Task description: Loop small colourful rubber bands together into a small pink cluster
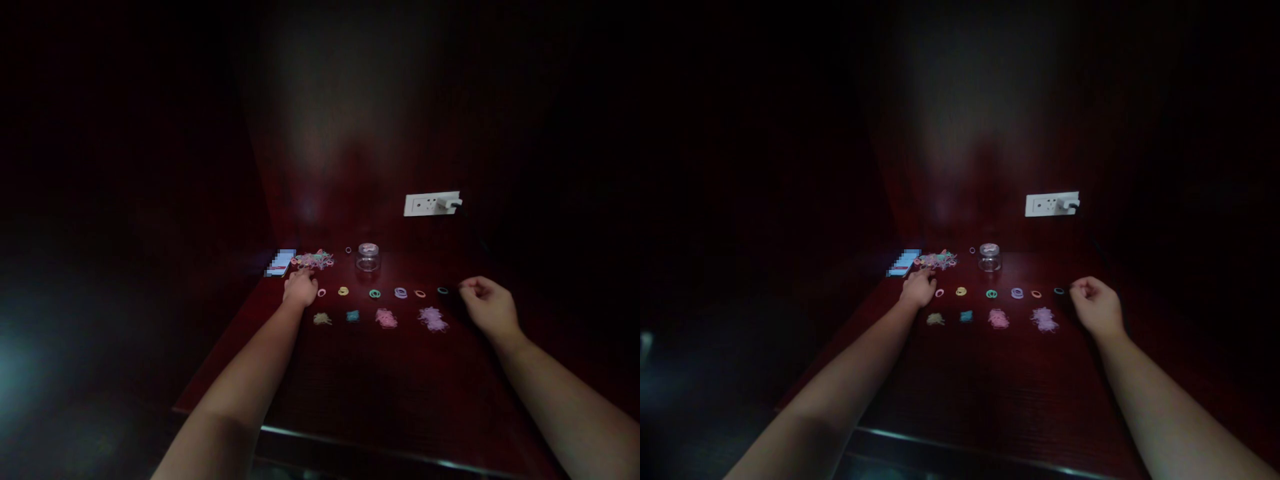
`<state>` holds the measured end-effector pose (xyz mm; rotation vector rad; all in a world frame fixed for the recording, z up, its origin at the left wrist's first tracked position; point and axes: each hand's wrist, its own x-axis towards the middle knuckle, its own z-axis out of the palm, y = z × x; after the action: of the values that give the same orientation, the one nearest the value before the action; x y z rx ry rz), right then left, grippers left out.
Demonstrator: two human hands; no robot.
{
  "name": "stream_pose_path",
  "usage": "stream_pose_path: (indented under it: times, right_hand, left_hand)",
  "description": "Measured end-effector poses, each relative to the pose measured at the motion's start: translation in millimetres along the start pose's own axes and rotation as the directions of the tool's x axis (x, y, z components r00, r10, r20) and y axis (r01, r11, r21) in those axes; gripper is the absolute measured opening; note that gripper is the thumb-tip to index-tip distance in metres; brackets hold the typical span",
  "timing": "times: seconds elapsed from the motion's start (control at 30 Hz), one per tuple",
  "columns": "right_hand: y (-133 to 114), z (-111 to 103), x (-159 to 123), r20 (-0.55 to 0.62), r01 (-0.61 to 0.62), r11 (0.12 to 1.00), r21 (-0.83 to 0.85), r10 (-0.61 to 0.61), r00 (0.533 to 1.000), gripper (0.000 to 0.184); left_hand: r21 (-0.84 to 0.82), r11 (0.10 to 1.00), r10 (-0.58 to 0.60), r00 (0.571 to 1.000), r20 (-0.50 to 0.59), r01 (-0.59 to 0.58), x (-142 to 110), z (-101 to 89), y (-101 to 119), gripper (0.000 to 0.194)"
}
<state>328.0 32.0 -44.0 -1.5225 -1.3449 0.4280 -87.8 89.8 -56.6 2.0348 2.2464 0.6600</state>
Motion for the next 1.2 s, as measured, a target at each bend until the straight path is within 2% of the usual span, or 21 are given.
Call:
stream_pose_path:
  times: [0.23, 0.4, 0.5, 0.63, 0.93, 1.2]
  right_hand:
    - [-0.3, -0.6, -0.6, -0.016, -0.003, 1.0, -0.01, 0.003, 1.0, 0.013]
    - [3.1, 0.0, 2.8, -0.022, 0.012, 1.0, -0.016, -0.013, 1.0, 0.014]
    - [5.3, 3.1, 6.1, -0.072, 0.006, 1.0, -0.013, -0.007, 0.997, 0.014]
    - [8.4, 7.0, 9.5, -0.129, -0.015, 1.0, -0.001, 0.015, 0.992, 0.017]
    - [7.1, 5.6, 9.3, -0.122, 0.001, 1.0, 0.015, 0.0, 0.992, 0.013]
    - [14.9, 7.6, 12.9, -0.126, 0.027, 0.999, 0.022, -0.024, 0.992, 0.015]
  left_hand:
    - [0.019, 0.991, 0.134, 0.991, 0.012, -0.134, 5.9, 1.9, 10.0, 0.038]
    - [0.023, 0.988, 0.154, 0.988, 0.022, -0.154, 17.2, 7.0, 12.2, 0.04]
    - [0.022, 0.988, 0.155, 0.988, 0.019, -0.156, 20.8, 9.0, 12.4, 0.039]
    - [0.017, 0.989, 0.146, 0.989, -0.001, -0.146, 20.3, 8.4, 11.8, 0.039]
    - [-0.051, 0.996, 0.064, 0.996, -0.066, -0.068, 16.0, 3.5, 5.9, 0.034]
    - [-0.101, 0.995, -0.022, 0.993, -0.113, 0.01, 10.7, -1.2, 3.1, 0.015]
